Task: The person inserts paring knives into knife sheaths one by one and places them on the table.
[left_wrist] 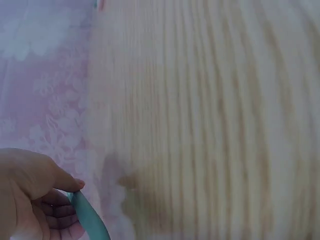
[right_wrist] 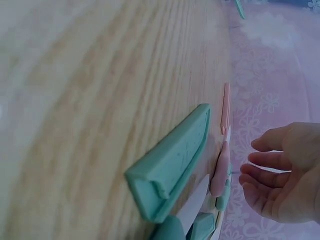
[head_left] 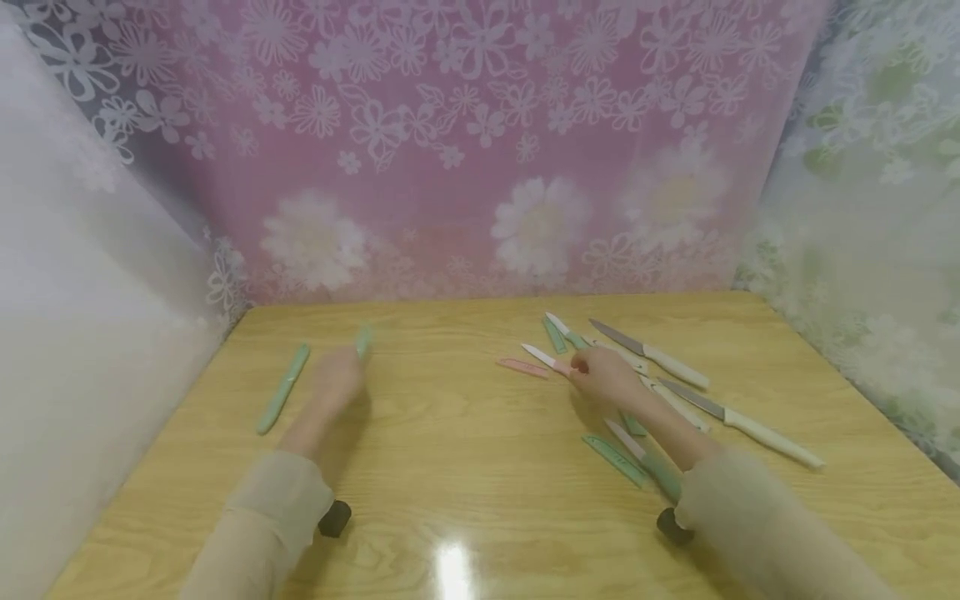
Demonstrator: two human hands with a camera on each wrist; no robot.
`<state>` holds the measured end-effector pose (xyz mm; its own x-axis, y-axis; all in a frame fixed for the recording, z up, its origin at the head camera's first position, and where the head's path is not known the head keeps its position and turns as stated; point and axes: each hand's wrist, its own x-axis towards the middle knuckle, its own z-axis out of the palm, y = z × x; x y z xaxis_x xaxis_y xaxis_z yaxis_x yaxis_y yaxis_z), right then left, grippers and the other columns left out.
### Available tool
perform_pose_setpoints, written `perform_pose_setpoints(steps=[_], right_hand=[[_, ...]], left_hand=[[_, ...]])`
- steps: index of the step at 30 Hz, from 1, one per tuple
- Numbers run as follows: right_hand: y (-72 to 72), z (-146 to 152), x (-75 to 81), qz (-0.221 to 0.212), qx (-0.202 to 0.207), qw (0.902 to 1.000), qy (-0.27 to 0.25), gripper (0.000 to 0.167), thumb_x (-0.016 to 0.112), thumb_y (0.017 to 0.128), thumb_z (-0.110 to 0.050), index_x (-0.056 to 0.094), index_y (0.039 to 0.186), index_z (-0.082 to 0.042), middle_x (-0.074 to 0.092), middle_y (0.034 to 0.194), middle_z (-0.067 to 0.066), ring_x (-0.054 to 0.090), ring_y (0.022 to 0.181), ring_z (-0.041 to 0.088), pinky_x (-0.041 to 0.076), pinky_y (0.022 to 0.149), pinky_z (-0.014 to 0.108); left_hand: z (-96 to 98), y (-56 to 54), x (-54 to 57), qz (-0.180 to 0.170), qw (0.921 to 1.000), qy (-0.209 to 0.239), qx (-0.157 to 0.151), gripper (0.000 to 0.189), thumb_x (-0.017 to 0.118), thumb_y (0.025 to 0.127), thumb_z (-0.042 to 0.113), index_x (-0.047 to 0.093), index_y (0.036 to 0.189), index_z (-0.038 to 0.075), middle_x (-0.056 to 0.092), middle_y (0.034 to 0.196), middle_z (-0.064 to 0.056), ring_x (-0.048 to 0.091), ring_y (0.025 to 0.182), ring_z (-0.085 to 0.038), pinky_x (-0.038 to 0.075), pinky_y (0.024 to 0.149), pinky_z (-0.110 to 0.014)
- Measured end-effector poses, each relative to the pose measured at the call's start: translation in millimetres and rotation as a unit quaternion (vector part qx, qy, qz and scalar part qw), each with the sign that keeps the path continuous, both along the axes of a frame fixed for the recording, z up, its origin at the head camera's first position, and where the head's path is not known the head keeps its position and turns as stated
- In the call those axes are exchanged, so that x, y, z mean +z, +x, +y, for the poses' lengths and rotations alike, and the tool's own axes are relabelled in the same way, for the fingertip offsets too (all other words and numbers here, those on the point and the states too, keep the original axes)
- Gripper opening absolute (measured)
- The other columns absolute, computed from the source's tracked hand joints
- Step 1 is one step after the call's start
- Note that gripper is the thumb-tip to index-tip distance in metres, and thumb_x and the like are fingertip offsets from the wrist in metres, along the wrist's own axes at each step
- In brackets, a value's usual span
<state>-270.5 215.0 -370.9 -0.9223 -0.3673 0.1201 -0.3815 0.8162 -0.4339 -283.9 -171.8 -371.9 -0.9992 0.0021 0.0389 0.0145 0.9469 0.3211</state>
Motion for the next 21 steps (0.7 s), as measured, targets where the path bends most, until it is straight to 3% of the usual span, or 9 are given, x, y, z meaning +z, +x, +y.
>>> perform_pose_setpoints(steps=[3,8,11,15,18,21], right_hand=[[-6.3,-1.2,-0.2,0.01,0.01,0.9994,0.031,0.025,0.055,0.091,-0.009,0.06,0.101,0.013,0.063,0.092,0.024,0.054,0.069,0.024,0.052,0.069,0.041],[-10.9,-3.3,-2.0,0.039,0.025,0.9965,0.069,0.021,0.055,0.091,-0.007,0.06,0.098,0.012,0.063,0.091,0.023,0.054,0.073,0.024,0.051,0.075,0.042],[-12.2,-4.1,-2.8,0.037,0.025,0.9966,0.068,0.02,0.054,0.09,-0.005,0.06,0.097,0.013,0.063,0.082,0.018,0.054,0.067,0.023,0.052,0.072,0.041],[-13.4,-5.1,-3.4,0.035,0.03,0.9968,0.065,0.02,0.055,0.09,-0.005,0.06,0.096,0.014,0.06,0.072,0.011,0.048,0.056,0.015,0.046,0.089,0.051],[-14.7,-5.7,-4.6,0.038,0.034,0.9966,0.065,0.02,0.056,0.091,-0.006,0.061,0.095,0.013,0.061,0.075,0.012,0.05,0.058,0.014,0.029,0.101,0.057],[-16.8,-5.1,-7.1,0.037,0.03,0.9964,0.07,0.019,0.056,0.091,-0.007,0.061,0.093,0.011,0.062,0.077,0.012,0.053,0.062,0.016,0.027,0.103,0.057]], left_hand=[[-10.6,-2.7,-3.7,-0.003,0.9996,-0.027,0.003,0.024,0.039,0.095,0.002,0.057,0.085,-0.011,0.057,0.074,-0.02,0.056,0.065,-0.029,0.049,0.055,-0.036],[-24.3,-6.2,-7.4,-0.028,0.9983,-0.043,0.026,0.018,0.043,0.088,-0.005,0.056,0.093,-0.015,0.058,0.079,-0.024,0.059,0.069,-0.032,0.052,0.059,-0.04],[-28.4,-7.7,-10.0,-0.039,0.9977,-0.041,0.039,0.018,0.045,0.087,-0.004,0.057,0.094,-0.015,0.058,0.078,-0.023,0.058,0.066,-0.03,0.051,0.056,-0.038],[-30.0,-7.4,-11.5,-0.055,0.997,-0.037,0.039,0.017,0.045,0.088,-0.004,0.057,0.093,-0.015,0.056,0.075,-0.021,0.056,0.062,-0.026,0.047,0.05,-0.031],[-29.9,-6.1,-11.6,-0.055,0.9972,-0.039,0.033,0.017,0.044,0.087,-0.004,0.057,0.09,-0.015,0.055,0.074,-0.02,0.055,0.062,-0.026,0.046,0.049,-0.029],[-29.3,-4.9,-10.9,-0.053,0.9977,-0.033,0.027,0.017,0.044,0.087,-0.005,0.058,0.087,-0.014,0.055,0.073,-0.019,0.056,0.063,-0.028,0.046,0.049,-0.03]])
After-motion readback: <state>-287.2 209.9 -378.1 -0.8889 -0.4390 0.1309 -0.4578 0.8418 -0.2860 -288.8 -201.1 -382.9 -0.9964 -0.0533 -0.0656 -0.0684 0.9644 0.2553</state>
